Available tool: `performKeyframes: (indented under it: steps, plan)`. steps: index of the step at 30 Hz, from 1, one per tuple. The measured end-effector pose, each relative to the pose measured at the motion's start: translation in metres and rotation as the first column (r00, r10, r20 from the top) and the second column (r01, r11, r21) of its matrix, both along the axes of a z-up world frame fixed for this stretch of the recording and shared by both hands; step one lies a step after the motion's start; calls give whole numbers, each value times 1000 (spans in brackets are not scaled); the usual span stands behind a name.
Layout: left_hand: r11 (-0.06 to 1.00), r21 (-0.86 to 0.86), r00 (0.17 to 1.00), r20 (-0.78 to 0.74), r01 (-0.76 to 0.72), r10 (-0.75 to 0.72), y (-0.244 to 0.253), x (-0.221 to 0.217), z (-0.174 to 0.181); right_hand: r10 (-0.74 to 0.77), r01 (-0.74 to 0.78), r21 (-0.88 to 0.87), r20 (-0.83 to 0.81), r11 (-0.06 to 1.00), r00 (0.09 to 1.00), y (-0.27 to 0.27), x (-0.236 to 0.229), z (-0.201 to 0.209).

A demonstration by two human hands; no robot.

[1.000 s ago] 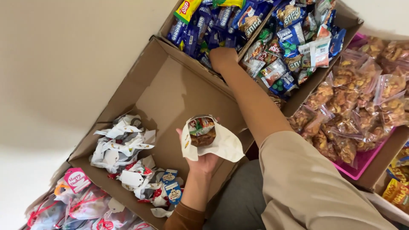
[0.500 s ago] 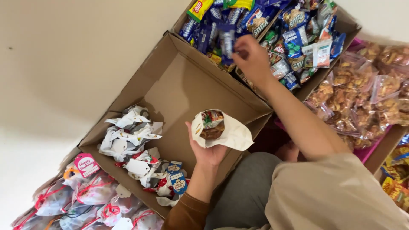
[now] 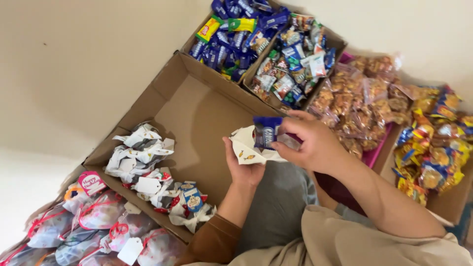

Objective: The person is packing small items such as stickers and snack packets into individual white paper pouches while sitting on the floor.

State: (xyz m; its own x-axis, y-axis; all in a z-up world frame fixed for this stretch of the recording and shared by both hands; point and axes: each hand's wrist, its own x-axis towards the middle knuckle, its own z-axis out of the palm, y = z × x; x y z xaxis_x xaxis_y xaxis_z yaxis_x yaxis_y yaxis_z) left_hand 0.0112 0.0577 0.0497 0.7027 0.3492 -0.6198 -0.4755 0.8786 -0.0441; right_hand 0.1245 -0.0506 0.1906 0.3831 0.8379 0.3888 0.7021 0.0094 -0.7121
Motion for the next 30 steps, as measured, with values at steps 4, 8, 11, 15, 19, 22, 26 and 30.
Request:
performKeyframes:
  steps: [4, 8, 11, 15, 19, 22, 26, 30]
  plan:
    - [998, -57, 1000, -18, 10, -11, -18, -8, 20, -117, 117, 11, 7, 993, 993, -32, -16, -5]
    - [998, -56, 997, -62, 41, -44, -33, -21, 38, -231, 221, -68, -329, 973, 916, -57, -47, 43]
    - [998, -13, 997, -42, 64, -65, -49, -27, 36, -163, 150, -166, -69, 975, 984, -68, -58, 48]
    - [978, 128, 985, -72, 163, -155, -71, -34, 49, -171, 172, -277, 28, 945, 985, -80, -63, 28]
    - [962, 168, 975, -88, 215, -203, -85, -45, 50, -193, 237, -316, 163, 919, 968, -93, -71, 4]
    - [964, 154, 976, -55, 218, -212, -89, -52, 49, -179, 265, -514, 212, 815, 961, -98, -85, 11]
    - [858, 429, 959, -110, 281, -259, -105, -76, 75, -199, 302, -561, 237, 771, 951, -105, -83, -13]
    - [45, 981, 972, -195, 190, 132, -85, -103, 43, -81, 183, -449, 237, 874, 968, -108, -74, -34]
